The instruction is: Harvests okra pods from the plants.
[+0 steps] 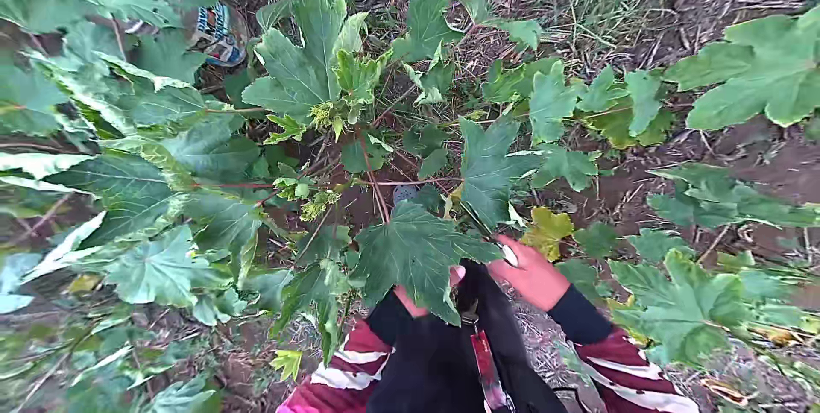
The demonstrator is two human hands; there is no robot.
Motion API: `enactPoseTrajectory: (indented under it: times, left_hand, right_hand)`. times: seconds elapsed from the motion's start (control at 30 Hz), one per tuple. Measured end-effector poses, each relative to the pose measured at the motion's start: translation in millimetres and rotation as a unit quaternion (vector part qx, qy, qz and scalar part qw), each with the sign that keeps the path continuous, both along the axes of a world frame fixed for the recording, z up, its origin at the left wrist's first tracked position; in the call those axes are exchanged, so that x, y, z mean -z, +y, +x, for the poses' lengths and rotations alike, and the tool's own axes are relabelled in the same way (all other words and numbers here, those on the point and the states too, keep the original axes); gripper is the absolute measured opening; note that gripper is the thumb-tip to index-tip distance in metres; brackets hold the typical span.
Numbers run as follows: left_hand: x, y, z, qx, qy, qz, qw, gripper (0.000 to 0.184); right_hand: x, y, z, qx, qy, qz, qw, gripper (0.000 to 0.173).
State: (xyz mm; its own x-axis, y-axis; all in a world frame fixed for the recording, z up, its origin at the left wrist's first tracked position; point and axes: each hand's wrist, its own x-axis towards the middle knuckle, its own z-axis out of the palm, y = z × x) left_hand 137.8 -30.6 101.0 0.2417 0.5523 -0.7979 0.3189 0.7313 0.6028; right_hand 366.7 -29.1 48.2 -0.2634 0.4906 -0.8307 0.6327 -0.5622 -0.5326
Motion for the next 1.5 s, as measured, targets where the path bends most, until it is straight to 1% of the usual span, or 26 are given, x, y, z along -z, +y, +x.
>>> enactPoseTrajectory:
  times: [0.03, 0.07, 0.13, 0.17, 0.23, 0.3, 0.37, 0.4, 0.43, 0.47, 0.5, 0.57, 0.63, 0.67, 0.7, 0.73, 0.77, 0.8, 0.83, 0.9, 1.0, 1.1, 1.2, 1.27, 1.37, 1.5]
  left_hand:
    - [11, -20, 3, 0.001, -0.048, 0.063, 0.997, 0.026]
    - [8, -26, 11, 0.0, -0.102, 0.094, 0.99, 0.026]
    - [-28, -12, 31, -0.013, -0.211, 0.117, 0.97, 0.023]
    - [-49, 5, 39, -0.016, -0.244, 0.138, 0.96, 0.021]
    - [-90, 53, 48, 0.0, -0.257, 0.212, 0.943, 0.02]
    - [-117, 114, 47, 0.059, -0.177, 0.307, 0.933, 0.02]
    - [-128, 184, 41, 0.182, -0.015, 0.393, 0.901, 0.02]
    - [-127, 219, 37, 0.263, 0.08, 0.395, 0.877, 0.022]
    - [-122, 248, 34, 0.347, 0.173, 0.356, 0.85, 0.025]
    - [-112, 273, 33, 0.428, 0.256, 0.286, 0.818, 0.029]
    - [-96, 290, 34, 0.502, 0.333, 0.201, 0.773, 0.032]
    - [-53, 303, 32, 0.617, 0.455, 0.048, 0.641, 0.031]
    - [-13, 304, 19, 0.677, 0.525, -0.021, 0.516, 0.029]
    - [-2, 304, 11, 0.691, 0.536, -0.036, 0.484, 0.03]
    - [6, 305, 5, 0.694, 0.54, -0.051, 0.474, 0.032]
    - [15, 308, -1, 0.689, 0.545, -0.062, 0.473, 0.033]
    - [25, 311, -11, 0.673, 0.557, -0.057, 0.483, 0.033]
    - [40, 315, -28, 0.646, 0.572, -0.042, 0.504, 0.032]
    - [57, 318, -47, 0.612, 0.589, -0.019, 0.526, 0.033]
    - [72, 325, -61, 0.581, 0.602, -0.007, 0.548, 0.036]
    - [67, 330, -55, 0.561, 0.592, 0.007, 0.579, 0.037]
    - [63, 337, -57, 0.544, 0.584, 0.014, 0.603, 0.04]
    - [61, 352, -68, 0.561, 0.572, -0.003, 0.598, 0.041]
    - [63, 359, -78, 0.567, 0.556, -0.012, 0.607, 0.043]
    - [76, 366, -100, 0.541, 0.53, -0.008, 0.653, 0.044]
    - [76, 373, -115, 0.515, 0.486, -0.038, 0.705, 0.043]
  right_hand:
    - [-5, -8, 14, 0.04, 0.008, 0.013, 0.999, 0.054]
    - [-10, -15, 25, 0.081, 0.019, 0.027, 0.996, 0.053]
    - [-21, -24, 43, 0.169, 0.048, 0.062, 0.982, 0.049]
    - [-23, -26, 50, 0.21, 0.065, 0.081, 0.972, 0.047]
    - [-26, -27, 60, 0.262, 0.09, 0.109, 0.955, 0.045]
    - [-28, -25, 68, 0.27, 0.103, 0.114, 0.95, 0.048]
    - [-31, -19, 72, 0.256, 0.105, 0.114, 0.954, 0.05]
    - [-32, -16, 72, 0.249, 0.108, 0.116, 0.955, 0.05]
    - [-33, -12, 71, 0.241, 0.11, 0.116, 0.957, 0.05]
    - [-34, -9, 68, 0.238, 0.11, 0.114, 0.958, 0.05]
    - [-33, -6, 65, 0.234, 0.111, 0.111, 0.959, 0.05]
    - [-31, 0, 56, 0.232, 0.115, 0.102, 0.961, 0.051]
    - [-29, 6, 42, 0.23, 0.127, 0.091, 0.961, 0.052]
    - [-28, 10, 34, 0.221, 0.129, 0.086, 0.963, 0.053]
    - [-26, 15, 26, 0.204, 0.127, 0.082, 0.967, 0.054]
    - [-25, 23, 19, 0.181, 0.124, 0.074, 0.973, 0.055]
    - [-24, 32, 11, 0.154, 0.125, 0.061, 0.978, 0.057]
    - [-22, 42, 2, 0.132, 0.136, 0.04, 0.981, 0.058]
    - [-20, 54, -7, 0.116, 0.159, 0.009, 0.98, 0.059]
    - [-15, 81, -28, 0.117, 0.23, -0.07, 0.964, 0.054]
    - [-1, 122, -71, 0.17, 0.299, -0.171, 0.923, 0.044]
    - [21, 156, -116, 0.219, 0.304, -0.252, 0.892, 0.045]
    - [39, 181, -155, 0.27, 0.294, -0.308, 0.864, 0.048]
    - [47, 194, -174, 0.289, 0.285, -0.34, 0.848, 0.053]
    - [62, 209, -194, 0.292, 0.266, -0.367, 0.843, 0.052]
    - [73, 219, -209, 0.277, 0.247, -0.38, 0.847, 0.054]
